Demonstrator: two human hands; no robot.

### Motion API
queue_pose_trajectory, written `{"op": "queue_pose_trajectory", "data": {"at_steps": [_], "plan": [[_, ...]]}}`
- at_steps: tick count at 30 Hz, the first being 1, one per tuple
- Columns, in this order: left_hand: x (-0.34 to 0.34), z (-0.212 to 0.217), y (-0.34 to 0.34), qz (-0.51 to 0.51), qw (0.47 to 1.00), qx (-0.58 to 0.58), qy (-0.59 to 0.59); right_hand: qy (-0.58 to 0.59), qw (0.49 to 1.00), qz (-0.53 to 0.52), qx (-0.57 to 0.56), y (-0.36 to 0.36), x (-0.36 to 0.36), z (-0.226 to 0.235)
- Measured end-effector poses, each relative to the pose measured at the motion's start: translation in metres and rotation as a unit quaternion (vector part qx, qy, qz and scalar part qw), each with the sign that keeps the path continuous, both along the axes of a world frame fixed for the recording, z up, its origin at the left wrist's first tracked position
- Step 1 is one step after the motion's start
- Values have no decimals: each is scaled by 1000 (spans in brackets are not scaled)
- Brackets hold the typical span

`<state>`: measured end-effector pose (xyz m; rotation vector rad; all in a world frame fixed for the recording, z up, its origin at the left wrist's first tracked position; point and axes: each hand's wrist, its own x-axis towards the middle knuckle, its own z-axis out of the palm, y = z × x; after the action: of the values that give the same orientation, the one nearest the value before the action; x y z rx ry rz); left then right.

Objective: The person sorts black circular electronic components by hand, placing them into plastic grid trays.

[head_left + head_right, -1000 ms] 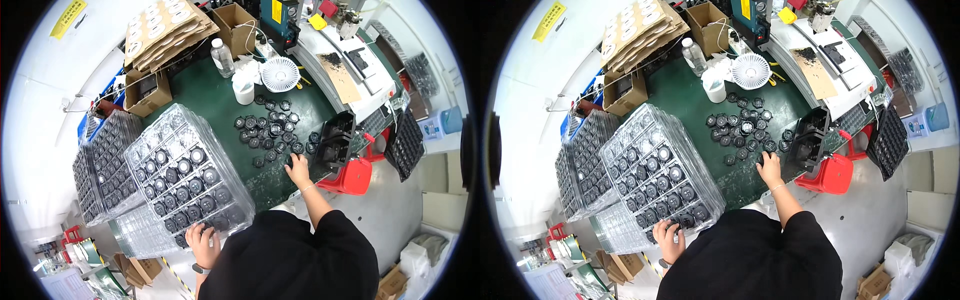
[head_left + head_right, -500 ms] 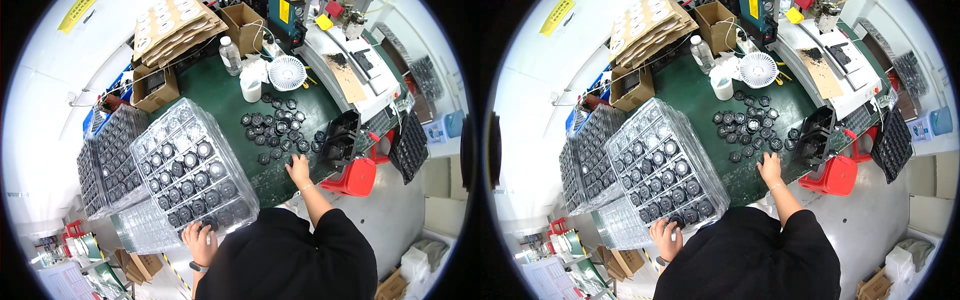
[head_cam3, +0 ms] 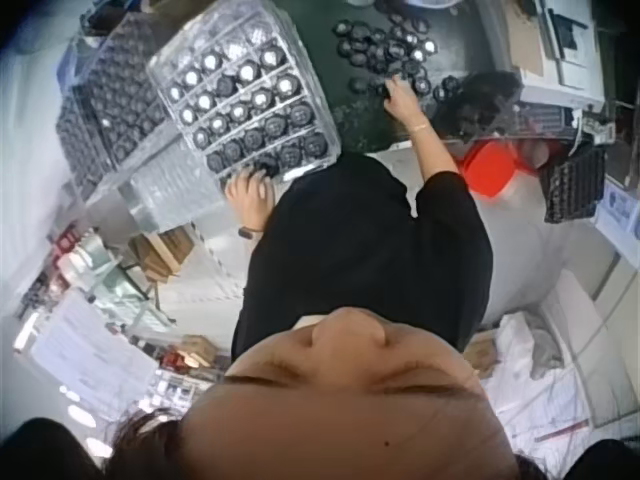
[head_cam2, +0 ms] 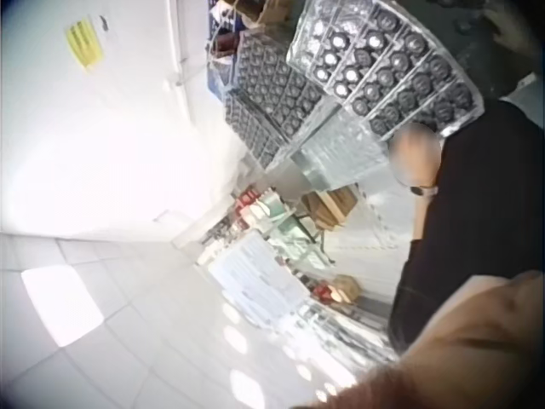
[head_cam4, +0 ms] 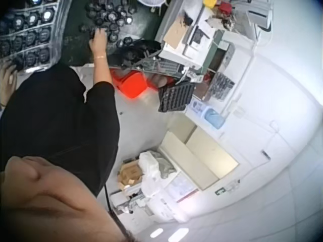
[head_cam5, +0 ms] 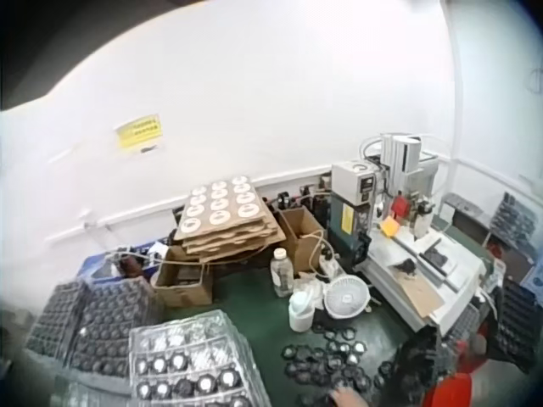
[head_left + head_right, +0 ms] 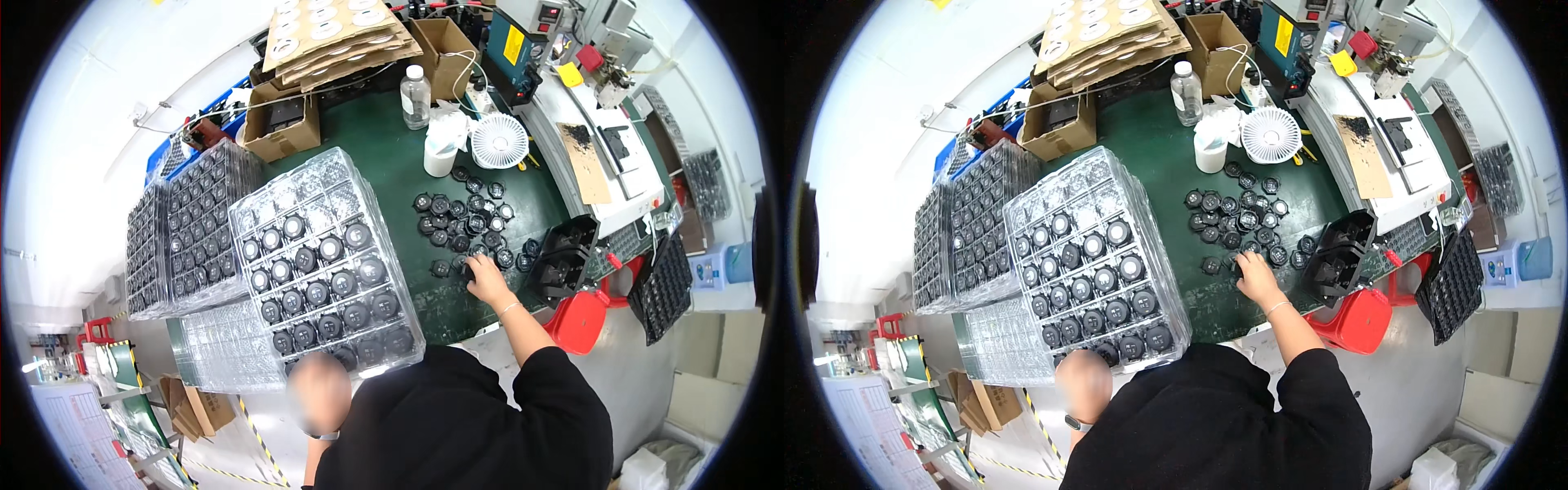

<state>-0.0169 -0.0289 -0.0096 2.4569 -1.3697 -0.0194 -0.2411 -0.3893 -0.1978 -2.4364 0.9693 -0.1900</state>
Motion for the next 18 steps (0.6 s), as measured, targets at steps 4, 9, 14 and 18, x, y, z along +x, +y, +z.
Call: {"op": "queue_pose_trajectory", "data": {"at_steps": [4,9,14,18], "plan": [[-5,1,3,-3,1000,-8,-17,34,979,176,-92,-31,22,-6],[-13,1,13,36,999,-8,5,179,932,292,-118,-39,29,-5],[-16,-3,22,59,998,-7,10,76,993,92,5,-15,57,10],[-14,-5,21,39,999,-13,17,186,980,68,-20,10,94,-25]]}}
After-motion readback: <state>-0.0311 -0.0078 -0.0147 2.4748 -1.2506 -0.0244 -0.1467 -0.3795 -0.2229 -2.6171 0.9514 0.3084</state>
